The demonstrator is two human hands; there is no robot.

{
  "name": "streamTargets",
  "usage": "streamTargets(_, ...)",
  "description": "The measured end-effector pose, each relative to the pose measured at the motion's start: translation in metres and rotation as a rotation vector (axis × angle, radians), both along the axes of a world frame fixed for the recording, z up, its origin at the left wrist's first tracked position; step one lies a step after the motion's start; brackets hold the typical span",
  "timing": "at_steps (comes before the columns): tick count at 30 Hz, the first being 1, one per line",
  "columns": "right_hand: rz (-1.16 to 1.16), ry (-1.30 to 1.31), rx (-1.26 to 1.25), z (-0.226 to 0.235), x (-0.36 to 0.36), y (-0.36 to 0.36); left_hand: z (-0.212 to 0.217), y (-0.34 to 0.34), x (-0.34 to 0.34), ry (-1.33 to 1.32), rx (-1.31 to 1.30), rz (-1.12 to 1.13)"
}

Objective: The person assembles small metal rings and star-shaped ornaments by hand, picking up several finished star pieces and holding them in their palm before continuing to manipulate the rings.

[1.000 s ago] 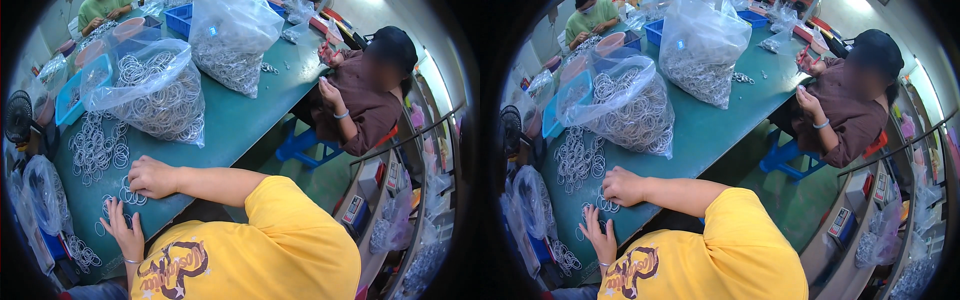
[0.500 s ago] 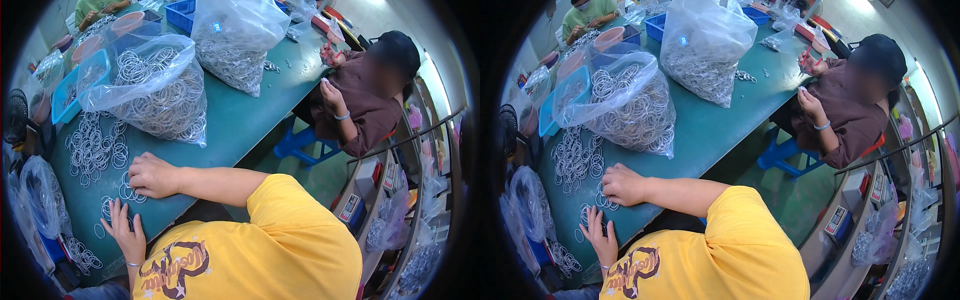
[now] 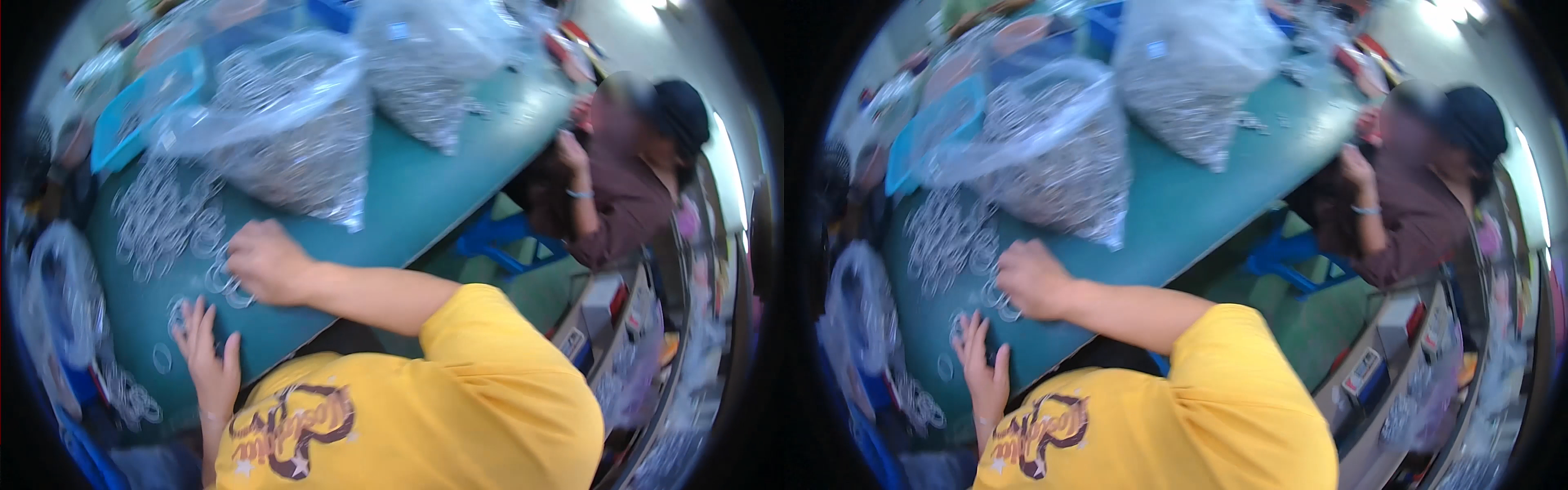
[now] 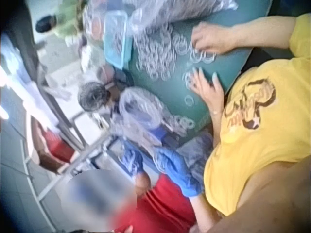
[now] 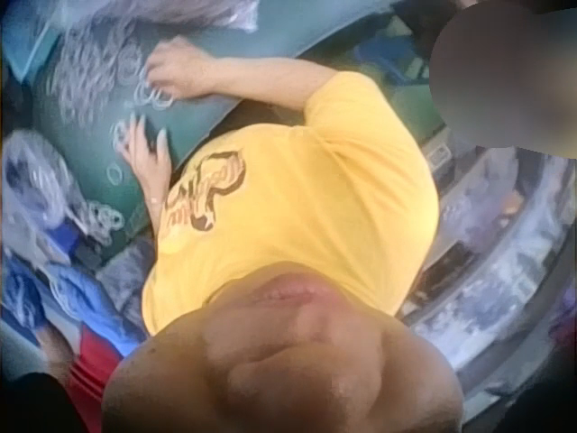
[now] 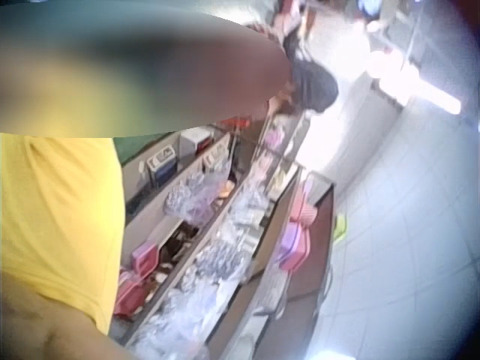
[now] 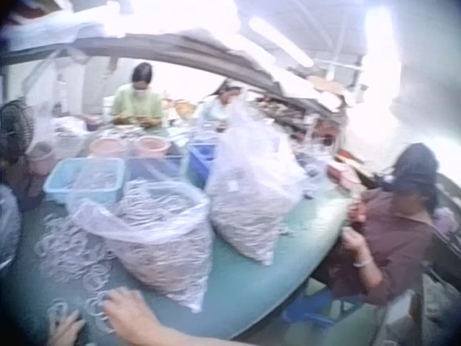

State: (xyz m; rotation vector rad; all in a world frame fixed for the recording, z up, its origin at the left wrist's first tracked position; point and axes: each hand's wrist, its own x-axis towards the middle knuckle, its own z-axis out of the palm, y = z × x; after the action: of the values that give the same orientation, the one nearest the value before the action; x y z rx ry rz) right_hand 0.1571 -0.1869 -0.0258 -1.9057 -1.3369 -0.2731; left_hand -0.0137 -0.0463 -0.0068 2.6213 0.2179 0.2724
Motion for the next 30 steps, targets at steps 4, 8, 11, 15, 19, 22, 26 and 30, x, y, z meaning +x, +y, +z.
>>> streamTargets(4,0.087,0.057,0.094,-0.004,0.003,-0.004,0.004,0.006,0.018,-0.126,-0.103,-0.069)
streamTargets(8,-0.122,0.129,0.133,0.015,0.012,-0.014,0.005,0.016,0.015,-0.342,-0.184,0.005)
streamTargets(11,-0.120,0.271,0.037,0.017,0.006,-0.012,0.007,0.027,0.013,-0.406,-0.169,0.047)
streamTargets(15,-0.073,-0.005,-0.102,0.022,0.000,0.008,0.004,0.023,0.019,-0.382,-0.217,0.034)
streamTargets(19,-0.096,0.063,-0.178,0.016,0.004,0.006,0.003,0.022,0.021,-0.382,-0.269,0.005)
streamTargets(22,-0.144,0.405,-0.077,0.028,-0.002,0.001,0.000,0.022,0.019,-0.410,-0.301,0.032)
streamTargets(26,0.093,0.495,-0.209,0.040,-0.004,0.003,0.002,0.023,0.017,-0.467,-0.233,0.015)
streamTargets(30,-0.008,0.204,-0.215,0.034,0.013,0.024,0.002,0.022,0.023,-0.427,-0.182,-0.031)
